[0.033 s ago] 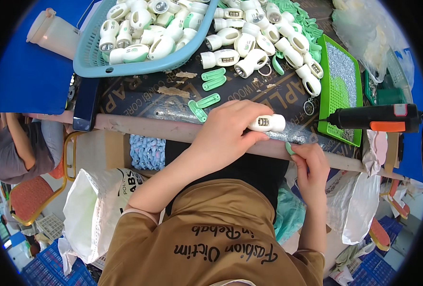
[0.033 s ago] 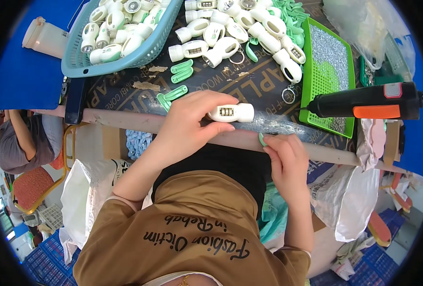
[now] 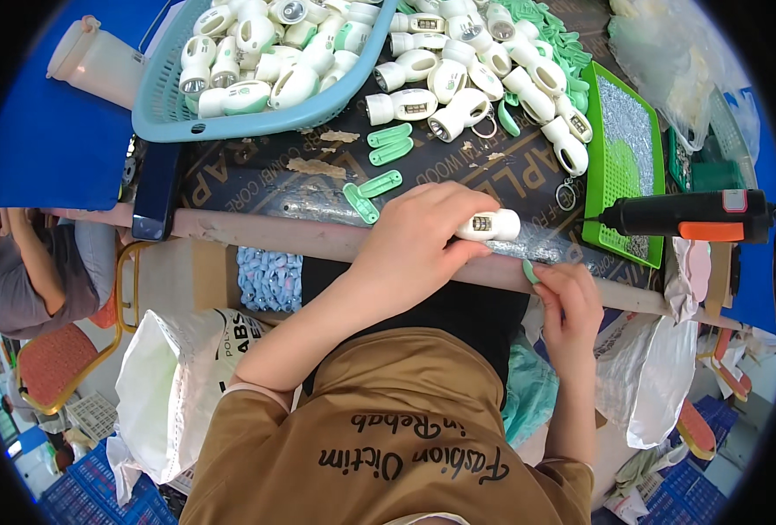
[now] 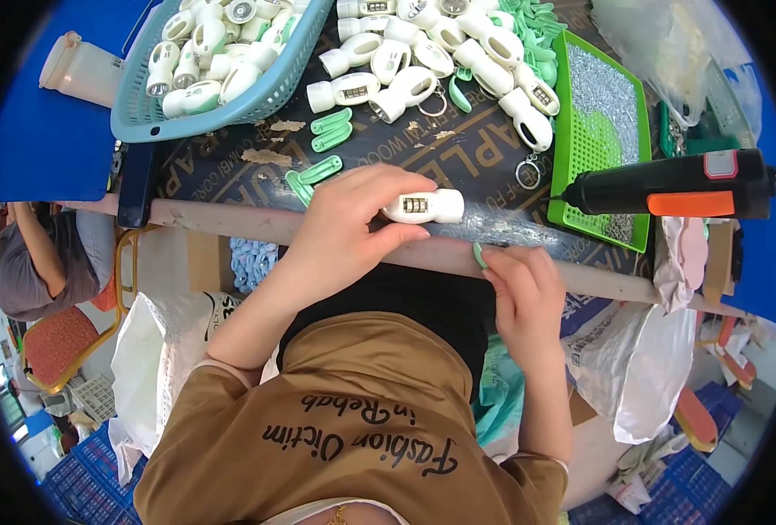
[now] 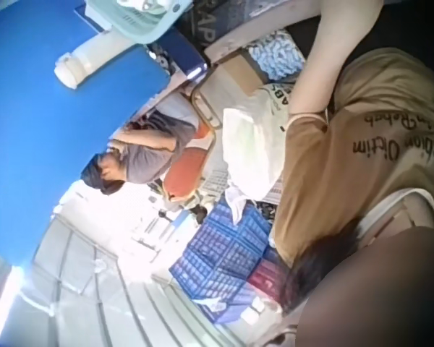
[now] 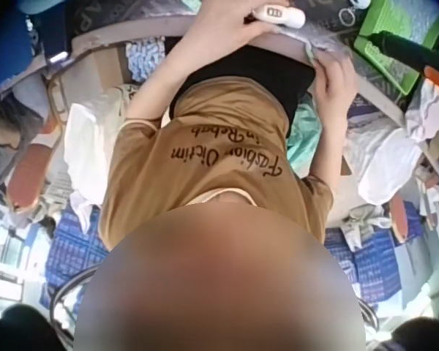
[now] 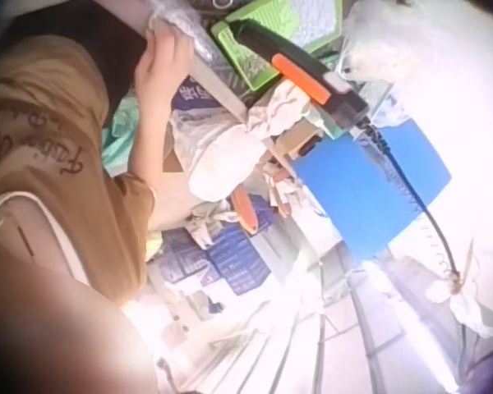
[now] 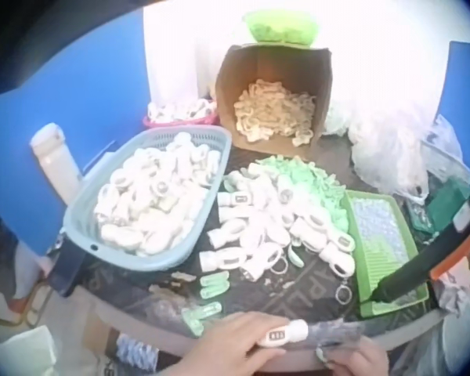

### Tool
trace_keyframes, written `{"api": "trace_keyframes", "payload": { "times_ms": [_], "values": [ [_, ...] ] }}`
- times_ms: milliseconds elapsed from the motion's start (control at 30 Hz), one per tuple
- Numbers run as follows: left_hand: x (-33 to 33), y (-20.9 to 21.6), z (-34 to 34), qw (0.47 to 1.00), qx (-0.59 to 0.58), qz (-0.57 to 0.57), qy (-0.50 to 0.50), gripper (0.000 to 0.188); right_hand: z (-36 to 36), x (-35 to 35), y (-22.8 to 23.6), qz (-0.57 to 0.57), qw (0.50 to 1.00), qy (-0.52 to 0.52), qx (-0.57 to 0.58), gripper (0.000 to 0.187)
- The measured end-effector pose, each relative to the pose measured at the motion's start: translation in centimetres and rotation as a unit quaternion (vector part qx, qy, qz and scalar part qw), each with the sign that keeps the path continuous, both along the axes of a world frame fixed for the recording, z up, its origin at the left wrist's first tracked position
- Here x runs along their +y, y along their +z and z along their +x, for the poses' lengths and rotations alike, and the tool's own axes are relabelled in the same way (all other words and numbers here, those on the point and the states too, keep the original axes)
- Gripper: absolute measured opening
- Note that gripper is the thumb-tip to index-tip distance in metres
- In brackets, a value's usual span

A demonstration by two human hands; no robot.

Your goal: Assembling and testing small plastic LED flashlights at a factory workbench.

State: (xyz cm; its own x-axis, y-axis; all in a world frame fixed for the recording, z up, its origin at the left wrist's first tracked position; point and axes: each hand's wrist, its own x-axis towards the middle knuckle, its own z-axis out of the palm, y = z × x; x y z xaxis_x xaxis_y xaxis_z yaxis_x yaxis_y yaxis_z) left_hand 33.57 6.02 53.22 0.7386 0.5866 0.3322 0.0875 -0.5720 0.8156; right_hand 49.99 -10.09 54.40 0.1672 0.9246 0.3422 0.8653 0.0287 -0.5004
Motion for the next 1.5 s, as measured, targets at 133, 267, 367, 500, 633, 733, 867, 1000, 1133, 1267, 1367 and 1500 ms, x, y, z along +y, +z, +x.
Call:
{"api": "trace_keyframes", "payload": {
  "times_ms": [133, 267, 367, 500, 633, 733, 867, 1000, 1133, 1267, 1367, 1500],
  "values": [
    [-0.2, 0.0, -0.6, 0.998, 0.030, -0.047, 0.006, 0.035, -0.8, 0.4, 0.0, 0.015, 0.998, -0.048, -0.025, 0.025],
    [0.1, -0.1, -0.8, 0.997, 0.019, -0.072, -0.005, 0.039, -0.5, 0.4, 0.6, -0.025, 0.998, -0.064, -0.017, 0.026],
    [0.2, -0.3, -0.6, 0.995, 0.018, -0.096, -0.011, 0.038, -0.8, 2.3, 1.8, 0.100, 0.992, 0.004, 0.072, 0.027],
    [0.2, -0.2, -0.8, 0.995, 0.008, -0.094, -0.020, 0.037, -2.1, 5.7, 2.6, 0.121, 0.989, 0.078, 0.017, 0.023],
    [0.2, -0.4, -0.8, 0.995, -0.006, -0.099, -0.015, 0.036, -2.1, 6.7, 2.0, 0.113, 0.986, 0.119, -0.015, 0.024],
    [0.3, -0.3, -0.7, 0.995, -0.019, -0.092, -0.021, 0.036, -2.1, 7.0, 2.0, 0.107, 0.985, 0.129, -0.025, 0.026],
    [0.3, -0.1, -0.7, 0.997, -0.008, -0.081, -0.018, 0.034, -1.8, 7.4, 1.9, 0.104, 0.982, 0.149, -0.053, 0.027],
    [0.1, -0.1, -0.6, 0.996, 0.008, -0.086, -0.012, 0.031, -1.1, 7.6, 1.4, 0.076, 0.984, 0.159, -0.025, 0.025],
    [0.1, -0.4, -0.5, 0.997, 0.032, -0.070, -0.014, 0.031, -0.6, 7.2, 2.1, 0.096, 0.983, 0.154, -0.012, 0.023],
    [-0.2, 0.0, -0.7, 1.000, 0.025, -0.004, -0.013, 0.031, 3.3, 3.2, 1.8, 0.435, 0.899, -0.050, -0.026, 0.018],
    [-0.1, 0.1, -0.3, 0.998, 0.032, 0.021, -0.042, 0.032, 6.9, 2.1, 4.6, 0.531, 0.826, -0.139, 0.129, 0.018],
    [-0.4, 0.1, -0.4, 0.999, 0.020, 0.003, -0.049, 0.030, 9.3, 2.9, 5.4, 0.267, 0.884, 0.036, 0.381, 0.068]
  ]
}}
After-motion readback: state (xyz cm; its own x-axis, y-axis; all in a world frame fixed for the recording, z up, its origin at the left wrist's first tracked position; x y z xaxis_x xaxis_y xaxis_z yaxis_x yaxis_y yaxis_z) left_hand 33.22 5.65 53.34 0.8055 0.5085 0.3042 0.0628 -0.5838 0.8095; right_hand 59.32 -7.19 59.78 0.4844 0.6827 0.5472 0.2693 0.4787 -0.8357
